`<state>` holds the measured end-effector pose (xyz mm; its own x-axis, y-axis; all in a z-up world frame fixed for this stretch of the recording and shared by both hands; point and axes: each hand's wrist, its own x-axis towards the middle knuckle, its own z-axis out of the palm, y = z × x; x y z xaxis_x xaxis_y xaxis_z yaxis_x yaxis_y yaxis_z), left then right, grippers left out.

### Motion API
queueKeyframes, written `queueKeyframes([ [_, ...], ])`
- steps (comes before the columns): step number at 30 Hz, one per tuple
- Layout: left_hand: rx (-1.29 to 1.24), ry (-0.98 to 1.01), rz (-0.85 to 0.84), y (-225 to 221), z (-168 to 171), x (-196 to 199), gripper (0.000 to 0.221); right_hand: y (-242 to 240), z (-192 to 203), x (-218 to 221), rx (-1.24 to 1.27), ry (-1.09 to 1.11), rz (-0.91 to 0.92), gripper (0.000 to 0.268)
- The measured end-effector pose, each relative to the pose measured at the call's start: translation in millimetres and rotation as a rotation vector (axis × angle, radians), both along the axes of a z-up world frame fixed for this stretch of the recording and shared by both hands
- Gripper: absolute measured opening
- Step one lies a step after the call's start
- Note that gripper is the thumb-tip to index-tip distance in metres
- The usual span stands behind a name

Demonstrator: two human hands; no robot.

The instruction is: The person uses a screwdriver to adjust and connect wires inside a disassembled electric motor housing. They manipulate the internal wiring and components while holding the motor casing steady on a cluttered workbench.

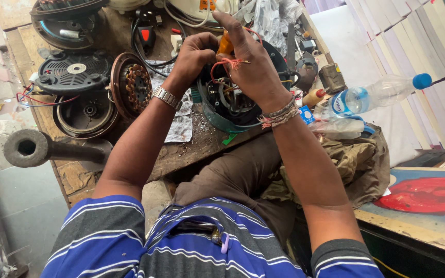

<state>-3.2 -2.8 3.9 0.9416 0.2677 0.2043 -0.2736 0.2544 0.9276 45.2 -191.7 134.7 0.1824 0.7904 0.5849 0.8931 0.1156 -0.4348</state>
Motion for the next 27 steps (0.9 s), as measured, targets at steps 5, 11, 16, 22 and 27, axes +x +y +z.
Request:
queueKeyframes([
  [5,-0.013,0.017,0.002,-1.0,3.9,-0.8,0.02,-0.4,1.4,2.0,-0.097,0.034,-0.06,0.084],
  [11,-0.013,0.008,-0.008,-0.4,1.5,0.1,0.02,0.5,0.5,0.1,-0.038,0.005,-0.011,0.085],
  [16,-0.007,0.011,0.013,0.3,-3.2,0.8,0.016,2.0,0.8,1.5,-0.134,0.085,-0.039,0.081],
  [22,-0.073,-0.013,-0.048,2.0,-8.9,2.2,0.017,7.6,6.2,2.9,-0.135,0.08,0.027,0.077],
  [27,-0.092,-0.07,-0.021,5.5,-27.3,8.0,0.017,10.6,9.6,7.3,-0.132,0.209,0.327,0.064],
])
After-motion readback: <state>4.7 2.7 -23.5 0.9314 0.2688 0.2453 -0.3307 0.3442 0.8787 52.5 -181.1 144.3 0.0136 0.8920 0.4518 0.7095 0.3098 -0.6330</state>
